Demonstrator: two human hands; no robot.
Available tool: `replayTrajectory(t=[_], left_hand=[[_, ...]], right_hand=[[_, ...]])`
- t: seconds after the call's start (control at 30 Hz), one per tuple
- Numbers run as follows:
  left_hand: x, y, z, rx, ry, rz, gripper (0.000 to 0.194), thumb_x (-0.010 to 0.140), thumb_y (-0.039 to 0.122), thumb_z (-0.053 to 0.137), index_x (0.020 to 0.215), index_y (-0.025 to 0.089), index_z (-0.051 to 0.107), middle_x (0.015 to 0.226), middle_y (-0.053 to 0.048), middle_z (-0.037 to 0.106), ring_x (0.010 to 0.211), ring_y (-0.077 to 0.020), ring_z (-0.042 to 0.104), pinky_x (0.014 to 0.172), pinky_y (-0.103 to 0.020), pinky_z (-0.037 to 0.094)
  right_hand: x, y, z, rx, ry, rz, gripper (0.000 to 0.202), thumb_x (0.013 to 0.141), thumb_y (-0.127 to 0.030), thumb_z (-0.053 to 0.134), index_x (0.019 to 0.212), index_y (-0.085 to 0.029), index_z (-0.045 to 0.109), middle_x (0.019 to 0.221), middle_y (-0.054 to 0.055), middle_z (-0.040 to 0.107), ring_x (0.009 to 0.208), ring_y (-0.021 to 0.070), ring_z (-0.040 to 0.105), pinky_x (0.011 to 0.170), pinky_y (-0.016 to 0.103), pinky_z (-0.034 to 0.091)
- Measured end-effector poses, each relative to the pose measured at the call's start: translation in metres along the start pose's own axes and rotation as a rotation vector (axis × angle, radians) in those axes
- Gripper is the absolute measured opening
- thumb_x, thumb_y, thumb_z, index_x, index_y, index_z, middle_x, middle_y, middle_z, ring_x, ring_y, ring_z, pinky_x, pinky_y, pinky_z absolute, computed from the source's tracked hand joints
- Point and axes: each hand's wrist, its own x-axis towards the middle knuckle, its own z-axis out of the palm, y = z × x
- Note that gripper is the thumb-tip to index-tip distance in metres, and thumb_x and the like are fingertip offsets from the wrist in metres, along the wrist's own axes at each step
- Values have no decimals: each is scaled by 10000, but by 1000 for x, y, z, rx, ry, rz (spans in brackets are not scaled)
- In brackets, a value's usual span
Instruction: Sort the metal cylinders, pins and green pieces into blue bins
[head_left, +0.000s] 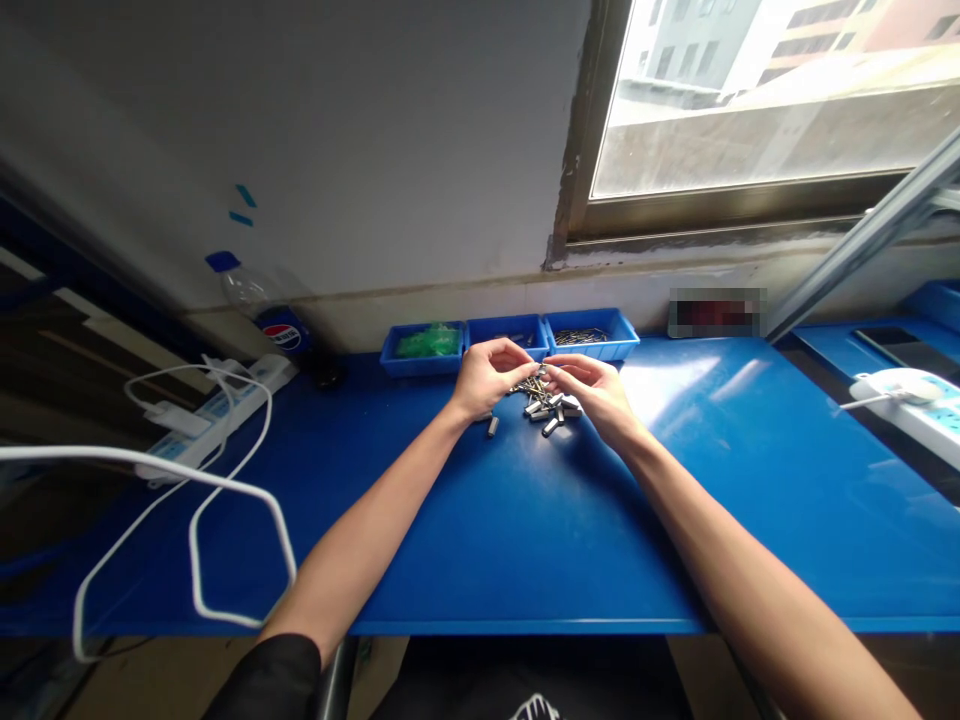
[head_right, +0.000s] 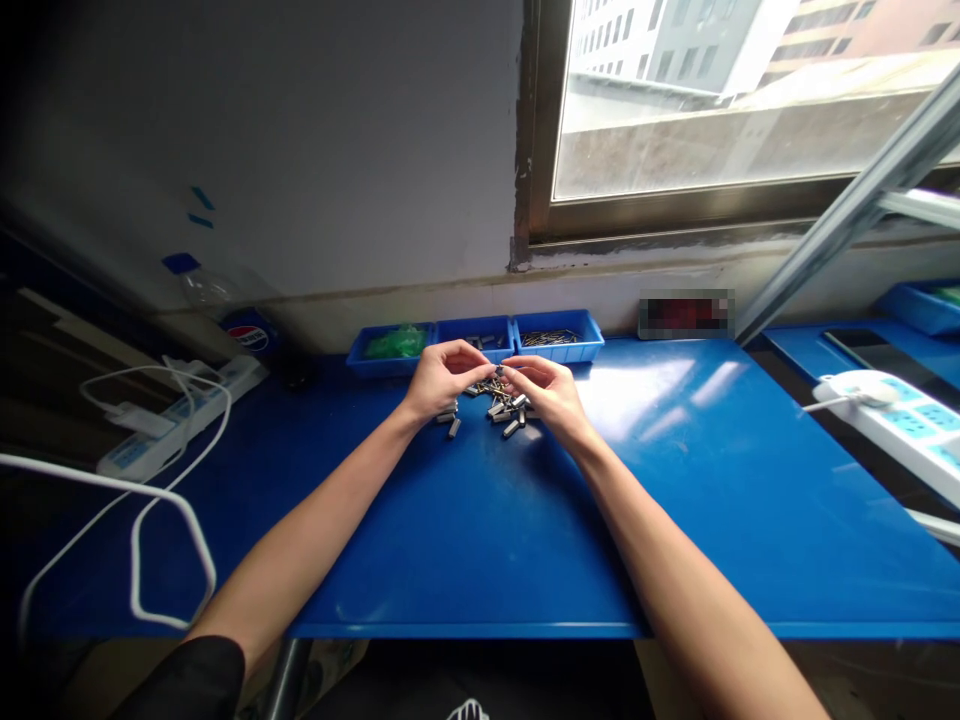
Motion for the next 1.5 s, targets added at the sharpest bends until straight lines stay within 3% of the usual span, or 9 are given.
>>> replayTrajectory(t=[0.17,0.3,0.43,0.53,0.8,0.97,1.17,1.33,1.5], left_hand=[[-1,-1,-3,31,-104,-12,283,755,380,891,824,149,743,872,-74,816,832,-234,796,812,-362,658],[-1,-6,-7,324,-123,53,137,836,230,804,953,169,766,921,-58,818,863,-222,791,846,-351,649],[-4,-11,-8,772,-214,151,195,890,143,721,1068,190,785,1108,-80,812,1049,-260,752,985,-401,605],[-7,-15,-5,947,-302,161,244,923,107,656,1107,192,792,1176,-85,797,1111,-275,716,999,-404,590],[-8,-18,1,1059,-310,224,238,986,116,585,1081,184,793,1069,-82,806,1026,-261,703,942,-388,566],[-7,-17,-1,943,-215,251,157,958,126,643,961,180,790,1003,-80,809,975,-257,729,916,-389,569],[-3,-7,1,382,-10,169,77,860,242,788,833,179,751,829,-23,794,753,-174,742,761,-295,601],[-1,-4,5,21,-30,13,287,723,371,903,814,159,733,822,-51,801,775,-206,776,768,-333,645],[-2,-7,5,-25,-87,-33,305,719,388,903,805,147,737,848,-83,811,805,-228,791,778,-356,655]], right_hand=[[2,5,-2,52,-21,17,331,755,-490,911,963,-243,840,836,38,794,764,217,725,807,397,602],[3,6,-4,-3,80,12,327,745,-487,911,939,-233,838,830,48,799,767,232,743,833,425,616],[6,6,-6,45,270,-102,423,730,-477,919,1063,-236,817,1096,93,830,1003,292,792,1021,492,598],[8,8,-9,97,299,-128,562,701,-459,943,1193,-243,781,1295,120,782,1175,323,763,1129,521,549],[7,5,-8,42,256,-115,501,748,-508,886,1145,-224,775,1221,137,804,1000,308,799,968,513,628],[7,4,-8,23,243,-109,468,762,-524,864,1112,-227,772,1178,123,813,920,276,794,895,469,635],[6,3,-9,-66,180,-63,407,790,-512,849,1080,-235,776,991,73,820,856,239,768,865,421,608],[1,0,-5,-62,36,15,415,796,-530,848,1090,-242,791,879,42,805,806,224,740,836,396,595],[1,3,-3,14,-38,25,337,773,-518,880,960,-242,826,820,25,783,762,214,716,808,381,590]])
